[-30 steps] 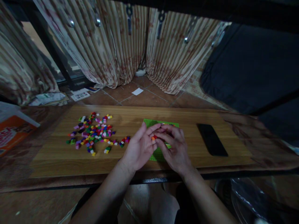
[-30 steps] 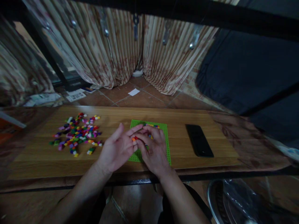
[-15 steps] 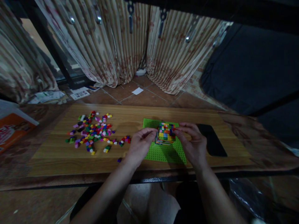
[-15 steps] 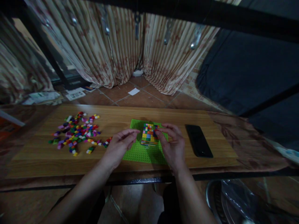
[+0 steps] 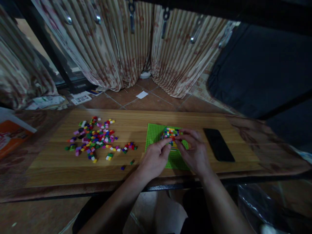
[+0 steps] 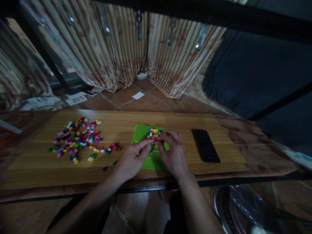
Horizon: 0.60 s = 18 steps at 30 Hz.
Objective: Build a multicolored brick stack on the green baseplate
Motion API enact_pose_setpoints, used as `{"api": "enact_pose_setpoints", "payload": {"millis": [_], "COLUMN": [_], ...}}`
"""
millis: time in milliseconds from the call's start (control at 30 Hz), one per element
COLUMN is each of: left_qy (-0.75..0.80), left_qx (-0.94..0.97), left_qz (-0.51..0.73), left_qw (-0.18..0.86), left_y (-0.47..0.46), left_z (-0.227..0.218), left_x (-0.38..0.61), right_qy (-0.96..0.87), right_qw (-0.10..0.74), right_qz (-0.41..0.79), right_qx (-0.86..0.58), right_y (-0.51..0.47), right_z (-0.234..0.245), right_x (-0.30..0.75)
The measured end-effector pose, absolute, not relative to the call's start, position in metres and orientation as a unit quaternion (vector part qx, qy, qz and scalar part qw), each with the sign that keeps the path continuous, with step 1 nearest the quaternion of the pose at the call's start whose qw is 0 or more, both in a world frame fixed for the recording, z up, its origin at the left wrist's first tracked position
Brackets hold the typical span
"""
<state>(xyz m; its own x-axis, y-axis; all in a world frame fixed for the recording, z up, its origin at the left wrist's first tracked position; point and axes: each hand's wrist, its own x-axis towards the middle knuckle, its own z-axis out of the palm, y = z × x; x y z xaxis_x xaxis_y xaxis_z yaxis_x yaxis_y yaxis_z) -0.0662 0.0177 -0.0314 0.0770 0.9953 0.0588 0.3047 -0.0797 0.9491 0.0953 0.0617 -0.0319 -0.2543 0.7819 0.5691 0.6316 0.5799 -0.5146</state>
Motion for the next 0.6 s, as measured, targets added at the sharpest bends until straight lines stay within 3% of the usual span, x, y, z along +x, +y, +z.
{"api": "enact_pose_setpoints", "payload": {"millis": [600], "left_qy": [0.553], "left_qx": [0.613], "left_qz": [0.41], "left_qw": [0.387], "left_y": [0.0132], "left_z": [-0.0299], "left_x": [-0.061], "right_qy": [-0.771], "right_qw": [0.423], "right_qz": [0.126], "right_qx": [-0.459], "right_y": [0.0621], "right_z": [-0.0367], "right_x": [0.0882]}}
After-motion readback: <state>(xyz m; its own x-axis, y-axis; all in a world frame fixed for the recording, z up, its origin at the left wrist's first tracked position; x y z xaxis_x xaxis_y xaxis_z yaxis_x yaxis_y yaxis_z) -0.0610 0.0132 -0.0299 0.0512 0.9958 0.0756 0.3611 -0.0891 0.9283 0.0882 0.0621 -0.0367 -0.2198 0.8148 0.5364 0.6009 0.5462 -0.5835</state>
